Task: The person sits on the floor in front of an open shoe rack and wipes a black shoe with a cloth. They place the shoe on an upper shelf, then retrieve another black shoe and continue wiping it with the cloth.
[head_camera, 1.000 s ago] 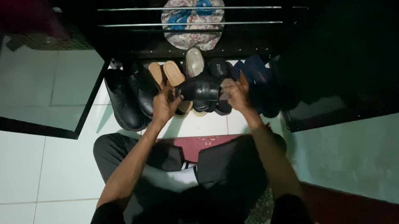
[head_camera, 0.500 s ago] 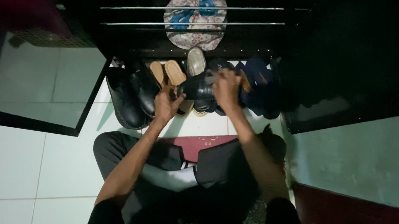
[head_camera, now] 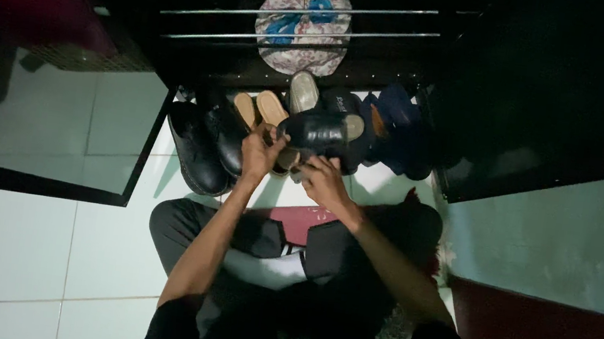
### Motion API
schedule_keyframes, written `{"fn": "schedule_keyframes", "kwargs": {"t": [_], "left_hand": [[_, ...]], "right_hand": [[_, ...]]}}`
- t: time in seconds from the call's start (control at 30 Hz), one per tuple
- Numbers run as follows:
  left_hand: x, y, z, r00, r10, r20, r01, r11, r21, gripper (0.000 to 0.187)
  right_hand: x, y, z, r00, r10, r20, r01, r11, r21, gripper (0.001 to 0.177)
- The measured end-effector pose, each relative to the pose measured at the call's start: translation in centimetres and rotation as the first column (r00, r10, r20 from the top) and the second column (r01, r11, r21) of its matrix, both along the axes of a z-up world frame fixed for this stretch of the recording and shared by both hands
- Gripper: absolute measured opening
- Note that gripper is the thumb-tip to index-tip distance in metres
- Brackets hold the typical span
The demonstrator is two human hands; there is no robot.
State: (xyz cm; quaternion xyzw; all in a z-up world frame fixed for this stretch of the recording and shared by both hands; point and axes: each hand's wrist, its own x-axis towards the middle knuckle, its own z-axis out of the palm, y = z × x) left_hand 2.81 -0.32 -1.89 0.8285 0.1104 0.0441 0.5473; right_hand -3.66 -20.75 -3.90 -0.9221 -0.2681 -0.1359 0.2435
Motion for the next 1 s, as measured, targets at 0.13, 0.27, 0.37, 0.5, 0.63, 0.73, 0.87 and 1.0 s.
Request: {"fn": "schedule_keyframes", "kwargs": {"t": [0.13,0.27,0.37,0.5,0.63,0.73,0.87,1.0], "left_hand": [[0.1,0.0,0.0,0.999,-0.03,0.019,0.029,0.999,0.026,0.03],[-0.7,-0.4,0.9,1.0,-0.02,-0.004,0.02,0.998,0.062,0.032],[-1.1,-0.6,2.0,0.999,-0.023,0.041,0.021,0.999,0.049,0.031],[-1.0,-1.9,4.6,0.999,0.019,0.03,-0.022,0.997,0.072,0.04],[0.2,-2.9,4.1,0.96,-0.134,0.247,0.113,0.989,0.098,0.038],[2.3,-3.6,0.9,0.946,-0.239,0.217,0.188,0.955,0.23,0.054],[1.5,-3.6,4.3,0.866,-0.336,0.371,0.308,0.942,0.134,0.066],[1.3,-3.9,6.6,0.818,-0.313,0.482,0.329,0.943,0.054,0.062]], "right_hand": [[1.3,-0.6,3.7,0.996,-0.085,0.019,0.081,0.985,0.155,0.041],[3.1,-0.5,7.1,0.962,-0.257,0.089,0.234,0.95,0.206,0.055],[4.0,-1.3,7.1,0.931,-0.341,0.127,0.301,0.918,0.259,0.055],[4.8,-3.5,6.6,0.914,-0.4,0.075,0.338,0.849,0.405,0.05],[3.8,-4.3,6.2,0.919,-0.395,0.013,0.333,0.793,0.509,0.05],[4.5,-5.1,3.9,0.888,-0.458,-0.046,0.401,0.721,0.565,0.057],[5.2,-5.4,5.7,0.883,-0.465,-0.068,0.386,0.633,0.671,0.055],[6.1,-6.2,5.3,0.898,-0.437,-0.048,0.336,0.612,0.716,0.06]]}}
